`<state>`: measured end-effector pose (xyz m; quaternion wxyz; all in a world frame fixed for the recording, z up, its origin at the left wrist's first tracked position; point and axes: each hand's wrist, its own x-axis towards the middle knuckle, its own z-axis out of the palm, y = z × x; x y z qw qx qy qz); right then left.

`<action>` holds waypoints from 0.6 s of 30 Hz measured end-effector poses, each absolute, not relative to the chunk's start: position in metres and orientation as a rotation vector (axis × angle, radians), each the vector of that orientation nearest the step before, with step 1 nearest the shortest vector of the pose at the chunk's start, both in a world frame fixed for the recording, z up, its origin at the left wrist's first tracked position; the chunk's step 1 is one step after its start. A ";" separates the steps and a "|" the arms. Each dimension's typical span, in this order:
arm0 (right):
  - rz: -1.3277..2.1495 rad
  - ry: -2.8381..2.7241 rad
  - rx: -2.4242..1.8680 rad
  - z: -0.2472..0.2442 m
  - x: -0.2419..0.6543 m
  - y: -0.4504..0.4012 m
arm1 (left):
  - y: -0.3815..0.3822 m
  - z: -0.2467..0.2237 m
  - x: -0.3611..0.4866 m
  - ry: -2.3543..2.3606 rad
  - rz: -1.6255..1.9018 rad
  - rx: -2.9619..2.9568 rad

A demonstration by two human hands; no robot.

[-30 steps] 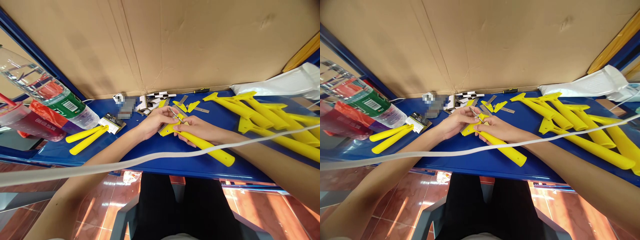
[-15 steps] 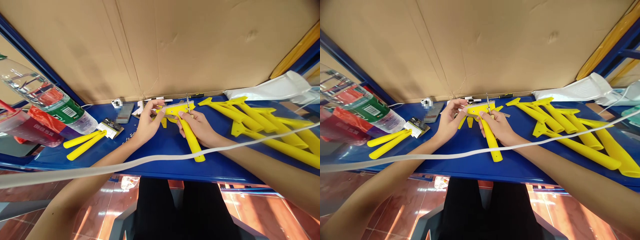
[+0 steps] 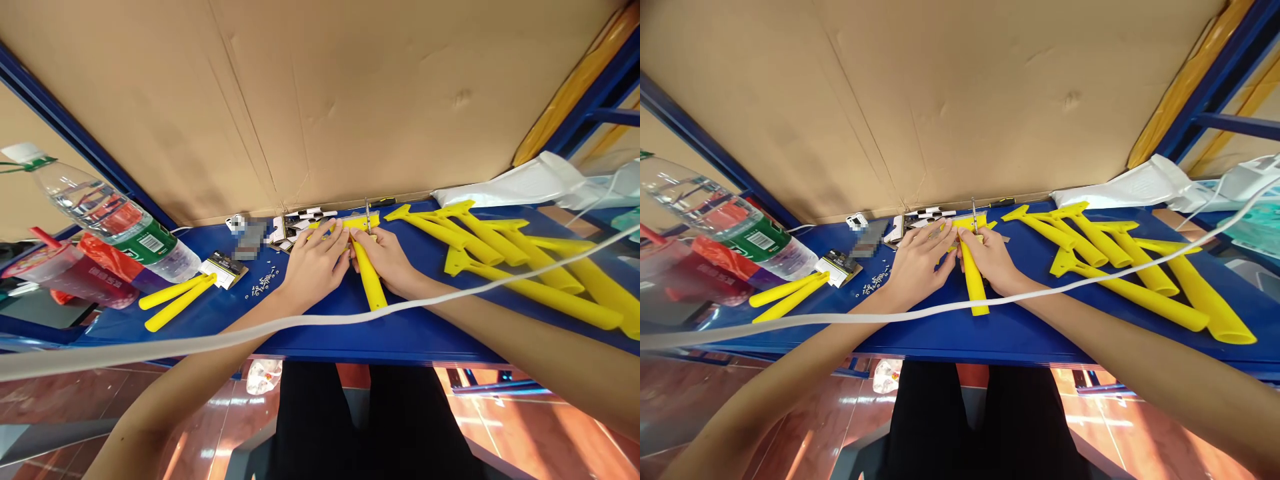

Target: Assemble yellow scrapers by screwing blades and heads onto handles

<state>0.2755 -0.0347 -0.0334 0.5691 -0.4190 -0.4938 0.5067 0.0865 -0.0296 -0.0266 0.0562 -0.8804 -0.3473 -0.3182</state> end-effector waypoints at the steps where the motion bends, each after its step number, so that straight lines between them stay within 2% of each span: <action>1: 1.181 -1.164 -0.999 -0.034 0.275 -0.034 | -0.030 -0.024 0.090 -1.072 -0.964 -2.660; 5: 1.110 -1.183 -1.066 -0.038 0.279 -0.027 | -0.032 -0.013 0.108 -1.162 -0.913 -2.566; 11: 0.916 -1.175 -1.059 -0.048 0.294 -0.008 | -0.031 0.004 0.139 -1.367 -0.630 -2.551; 18: 0.901 -1.204 -1.026 -0.045 0.299 -0.003 | -0.035 0.013 0.151 -1.530 -0.520 -2.646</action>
